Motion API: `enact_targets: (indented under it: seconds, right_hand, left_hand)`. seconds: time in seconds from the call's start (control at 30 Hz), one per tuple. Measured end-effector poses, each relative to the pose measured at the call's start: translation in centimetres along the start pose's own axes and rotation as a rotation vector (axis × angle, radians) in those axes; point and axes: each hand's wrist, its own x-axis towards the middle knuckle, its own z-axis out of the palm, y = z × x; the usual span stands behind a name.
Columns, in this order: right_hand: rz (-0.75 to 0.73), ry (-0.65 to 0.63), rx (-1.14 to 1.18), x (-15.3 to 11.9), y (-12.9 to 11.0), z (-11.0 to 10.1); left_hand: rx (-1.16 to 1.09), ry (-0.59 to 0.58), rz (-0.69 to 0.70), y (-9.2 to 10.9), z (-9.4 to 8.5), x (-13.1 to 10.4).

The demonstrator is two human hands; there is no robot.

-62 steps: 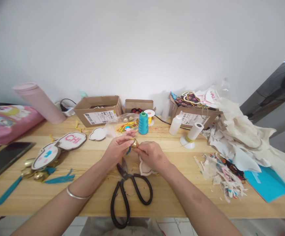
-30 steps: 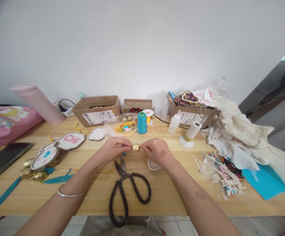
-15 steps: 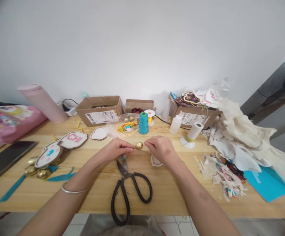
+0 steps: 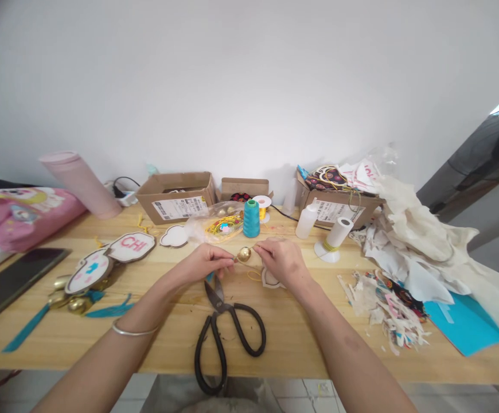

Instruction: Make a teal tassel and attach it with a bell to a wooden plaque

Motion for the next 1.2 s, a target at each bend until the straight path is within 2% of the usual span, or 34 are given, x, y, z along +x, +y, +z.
enact_targets:
  seconds: [0.1, 0.3, 0.4, 0.5, 0.57, 0.8, 0.93, 1.2]
  right_hand:
    - [-0.016, 0.028, -0.001, 0.0, -0.2, -0.1]
    - [-0.15, 0.039, -0.017, 0.0, -0.7, 0.2]
    - [-0.195, 0.024, 0.02, 0.0, -0.6, 0.5]
    - [-0.191, -0.01, 0.072, 0.1, -0.2, 0.7]
    - [-0.164, -0.037, 0.073, 0.1, 0.2, 0.7]
    - [-0.092, -0.226, -0.042, 0.0, 0.7, 0.5]
    - [-0.054, -0.208, -0.05, 0.0, 0.7, 0.4]
    - [-0.104, -0.227, -0.004, -0.1, 0.7, 0.1]
  left_hand:
    - [0.026, 0.012, 0.038, -0.3, 0.1, 0.1]
    - [0.17, 0.199, 0.26, 0.1, 1.3, 0.5]
    - [0.228, 0.188, 0.354, 1.0, 1.9, 0.7]
    - [0.268, 0.162, 0.333, 1.7, 1.9, 0.4]
    - [0.293, 0.191, 0.278, 2.0, 1.5, 0.1]
    - [0.34, 0.24, 0.249, 1.3, 0.3, -0.4]
    - [0.353, 0.248, 0.287, 1.1, 0.5, -0.2]
    - [0.347, 0.187, 0.285, 0.7, 1.0, 0.2]
